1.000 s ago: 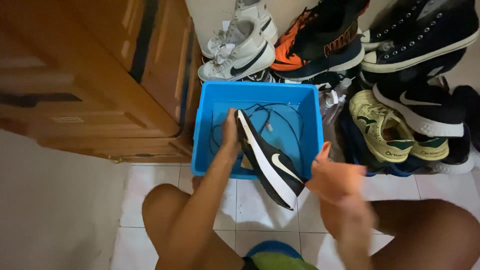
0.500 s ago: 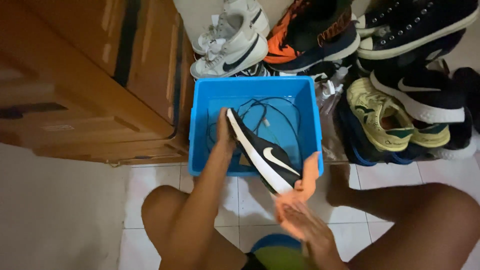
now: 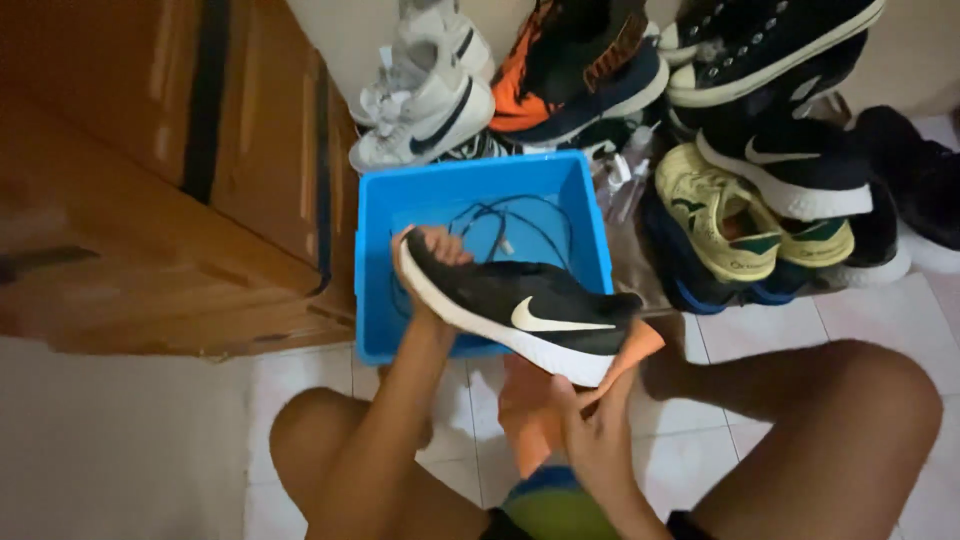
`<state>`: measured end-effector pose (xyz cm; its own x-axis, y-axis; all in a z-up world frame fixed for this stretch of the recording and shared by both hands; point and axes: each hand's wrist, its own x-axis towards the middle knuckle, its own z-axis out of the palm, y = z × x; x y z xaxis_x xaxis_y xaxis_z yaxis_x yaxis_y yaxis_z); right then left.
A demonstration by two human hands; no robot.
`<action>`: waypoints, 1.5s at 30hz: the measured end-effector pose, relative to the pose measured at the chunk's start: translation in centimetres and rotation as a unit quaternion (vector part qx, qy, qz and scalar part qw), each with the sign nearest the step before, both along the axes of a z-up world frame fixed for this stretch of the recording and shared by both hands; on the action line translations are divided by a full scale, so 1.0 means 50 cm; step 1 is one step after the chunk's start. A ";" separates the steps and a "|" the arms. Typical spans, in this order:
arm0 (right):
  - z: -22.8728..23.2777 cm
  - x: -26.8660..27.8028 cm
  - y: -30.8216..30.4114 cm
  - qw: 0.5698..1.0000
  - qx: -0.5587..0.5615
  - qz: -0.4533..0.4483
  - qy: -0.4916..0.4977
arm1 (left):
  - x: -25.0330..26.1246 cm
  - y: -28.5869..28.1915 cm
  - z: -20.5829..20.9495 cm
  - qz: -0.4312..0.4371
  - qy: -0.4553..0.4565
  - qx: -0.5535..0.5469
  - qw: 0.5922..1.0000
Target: The person is cleaning the sole and sides of a black and white sneaker using a brush and then wiping it with an orange cloth.
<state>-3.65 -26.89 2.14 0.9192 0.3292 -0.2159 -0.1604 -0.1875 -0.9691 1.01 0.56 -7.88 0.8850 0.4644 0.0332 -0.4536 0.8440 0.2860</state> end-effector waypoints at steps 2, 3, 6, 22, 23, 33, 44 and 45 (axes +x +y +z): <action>-0.007 0.010 0.001 0.988 -0.009 0.018 -0.152 | -0.020 0.005 -0.026 0.043 -0.093 -0.023 0.994; 0.000 0.025 0.011 0.987 -0.005 0.018 -0.158 | -0.007 0.013 -0.006 0.043 -0.100 -0.018 0.994; 0.021 0.028 0.011 0.972 -0.016 0.028 -0.234 | -0.020 0.000 0.014 0.072 -0.103 -0.025 0.992; 0.057 0.204 -0.119 0.972 -0.111 -0.075 -0.191 | -0.028 0.125 0.092 0.284 0.272 -0.090 0.915; 0.084 0.221 -0.102 0.978 -0.090 -0.085 -0.166 | -0.018 0.154 0.052 0.296 0.212 -0.061 0.929; 0.061 0.243 0.020 0.878 -0.117 0.255 -0.387 | -0.010 0.051 0.167 0.211 0.369 -0.038 0.904; -0.039 0.235 0.030 0.926 -0.147 0.048 -0.345 | -0.074 0.056 0.237 -0.101 -0.016 0.095 0.990; -0.049 0.237 0.027 0.926 -0.145 0.054 -0.345 | -0.077 0.058 0.240 -0.095 -0.016 0.094 0.991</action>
<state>8.22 -25.51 -0.29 0.8361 0.4474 0.3173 0.5136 -0.4355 -0.7393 -2.86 3.46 4.11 0.9529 0.2730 0.1322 -0.3032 0.8477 0.4353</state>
